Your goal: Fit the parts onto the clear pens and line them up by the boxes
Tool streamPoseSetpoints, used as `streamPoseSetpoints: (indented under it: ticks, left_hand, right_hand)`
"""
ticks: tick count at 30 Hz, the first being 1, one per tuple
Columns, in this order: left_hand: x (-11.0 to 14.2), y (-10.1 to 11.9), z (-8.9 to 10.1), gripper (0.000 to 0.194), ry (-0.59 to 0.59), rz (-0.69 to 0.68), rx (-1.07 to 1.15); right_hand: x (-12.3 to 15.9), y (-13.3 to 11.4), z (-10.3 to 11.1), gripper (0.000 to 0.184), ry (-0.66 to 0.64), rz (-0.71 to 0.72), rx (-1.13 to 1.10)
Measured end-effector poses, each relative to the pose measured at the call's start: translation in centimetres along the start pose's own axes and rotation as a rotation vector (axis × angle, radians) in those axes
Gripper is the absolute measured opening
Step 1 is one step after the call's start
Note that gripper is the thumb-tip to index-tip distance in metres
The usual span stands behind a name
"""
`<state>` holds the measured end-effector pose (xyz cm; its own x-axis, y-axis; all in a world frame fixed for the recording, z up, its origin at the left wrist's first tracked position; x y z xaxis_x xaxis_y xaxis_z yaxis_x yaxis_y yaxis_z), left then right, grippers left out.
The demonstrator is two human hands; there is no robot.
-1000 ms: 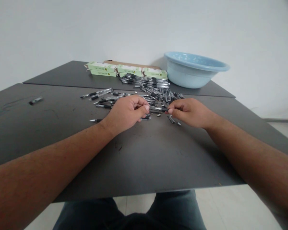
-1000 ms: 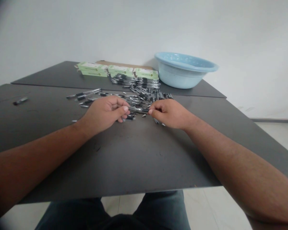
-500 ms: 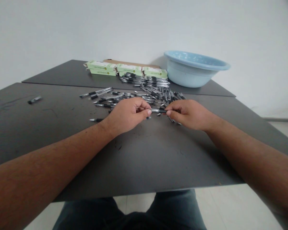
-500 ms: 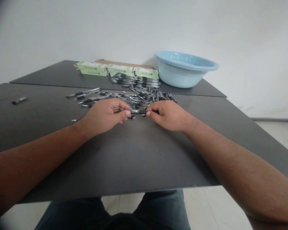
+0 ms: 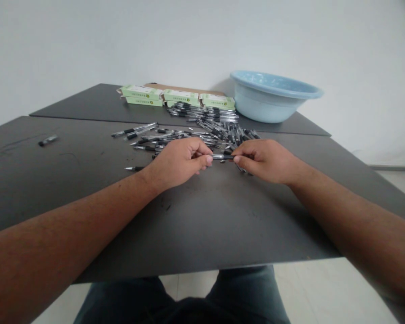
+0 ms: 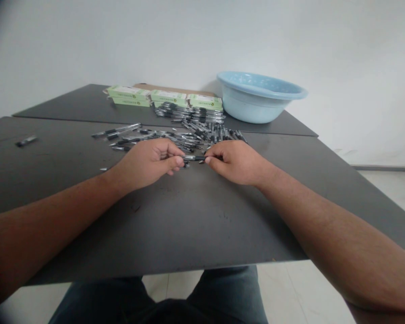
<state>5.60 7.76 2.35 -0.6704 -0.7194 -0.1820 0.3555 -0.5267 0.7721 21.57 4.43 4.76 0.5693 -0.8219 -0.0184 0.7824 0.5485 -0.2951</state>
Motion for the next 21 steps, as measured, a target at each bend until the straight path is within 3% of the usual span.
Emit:
streamPoseSetpoints:
  ticks: [14, 21]
  left_hand:
    - [-0.06, -0.23, -0.28, 0.015, -0.031, 0.011, 0.067]
    - [0.12, 0.51, -0.03, 0.017, -0.021, -0.001, -0.031]
  right_hand:
    - [-0.11, -0.22, -0.30, 0.025, -0.006, -0.002, -0.016]
    - [-0.13, 0.27, -0.46, 0.025, -0.018, -0.027, -0.051]
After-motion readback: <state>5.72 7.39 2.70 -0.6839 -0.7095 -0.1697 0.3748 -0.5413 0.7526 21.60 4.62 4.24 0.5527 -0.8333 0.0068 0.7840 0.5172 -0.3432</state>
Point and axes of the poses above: each hand's wrist, its own x-axis away from the middle knuckle, its own z-axis out of the back of the hand, y = z × x, the point moved 10 cm from there along -x, towards the middle knuckle, and after that the axes turned 12 degrees about -y, right-handed, at the moved point
